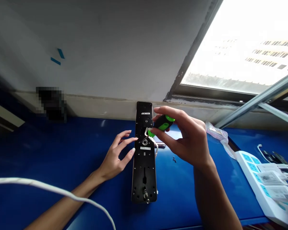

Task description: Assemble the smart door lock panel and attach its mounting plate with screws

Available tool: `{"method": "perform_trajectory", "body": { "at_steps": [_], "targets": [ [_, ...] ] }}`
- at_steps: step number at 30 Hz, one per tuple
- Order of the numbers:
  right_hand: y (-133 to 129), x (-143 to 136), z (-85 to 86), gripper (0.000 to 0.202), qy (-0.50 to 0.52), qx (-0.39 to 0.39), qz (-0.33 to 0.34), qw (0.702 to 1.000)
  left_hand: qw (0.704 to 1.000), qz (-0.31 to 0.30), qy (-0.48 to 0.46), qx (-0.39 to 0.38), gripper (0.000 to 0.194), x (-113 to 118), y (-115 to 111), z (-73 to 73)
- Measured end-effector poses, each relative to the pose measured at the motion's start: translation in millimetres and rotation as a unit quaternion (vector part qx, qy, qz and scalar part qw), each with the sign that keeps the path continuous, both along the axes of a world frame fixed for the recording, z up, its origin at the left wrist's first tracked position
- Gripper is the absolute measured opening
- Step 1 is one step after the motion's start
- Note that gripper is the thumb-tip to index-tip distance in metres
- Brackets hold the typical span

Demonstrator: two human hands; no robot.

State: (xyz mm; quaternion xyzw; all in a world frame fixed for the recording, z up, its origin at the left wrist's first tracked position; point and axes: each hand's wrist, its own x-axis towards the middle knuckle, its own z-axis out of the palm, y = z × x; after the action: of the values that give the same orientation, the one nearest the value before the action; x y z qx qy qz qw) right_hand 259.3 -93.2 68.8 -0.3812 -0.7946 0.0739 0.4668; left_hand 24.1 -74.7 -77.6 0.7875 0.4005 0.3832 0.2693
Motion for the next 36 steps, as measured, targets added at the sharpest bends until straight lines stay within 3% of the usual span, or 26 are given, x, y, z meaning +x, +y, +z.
{"method": "perform_trajectory", "body": {
  "at_steps": [6,17,27,30,33,36],
  "targets": [
    [11.0,-10.7,-9.9,0.047,0.011,0.02,0.007,1.0,0.998,-0.029,0.005,-0.049,0.046,4.0,-3.1,-11.1],
    [10.2,-13.1,-5.2,0.062,-0.053,0.016,0.035,0.998,0.999,-0.018,0.009,-0.046,0.045,5.7,-3.1,-14.9],
    [10.5,-19.8,-10.0,0.022,-0.102,0.128,-0.104,0.981,0.99,-0.054,-0.049,-0.118,0.041,12.2,-1.9,-4.9],
    [8.8,-17.6,-6.7,0.017,-0.087,0.085,-0.05,0.991,0.989,-0.053,-0.06,-0.125,0.041,12.5,-0.8,-7.8],
    [6.7,-13.3,-3.2,0.032,-0.088,0.021,0.027,0.996,0.988,-0.052,-0.063,-0.134,0.041,11.8,-0.8,-10.5],
    [6.2,-12.0,-3.9,0.035,-0.088,0.042,0.014,0.995,0.986,-0.055,-0.066,-0.14,0.042,11.0,-0.7,-11.3]
  ]
}}
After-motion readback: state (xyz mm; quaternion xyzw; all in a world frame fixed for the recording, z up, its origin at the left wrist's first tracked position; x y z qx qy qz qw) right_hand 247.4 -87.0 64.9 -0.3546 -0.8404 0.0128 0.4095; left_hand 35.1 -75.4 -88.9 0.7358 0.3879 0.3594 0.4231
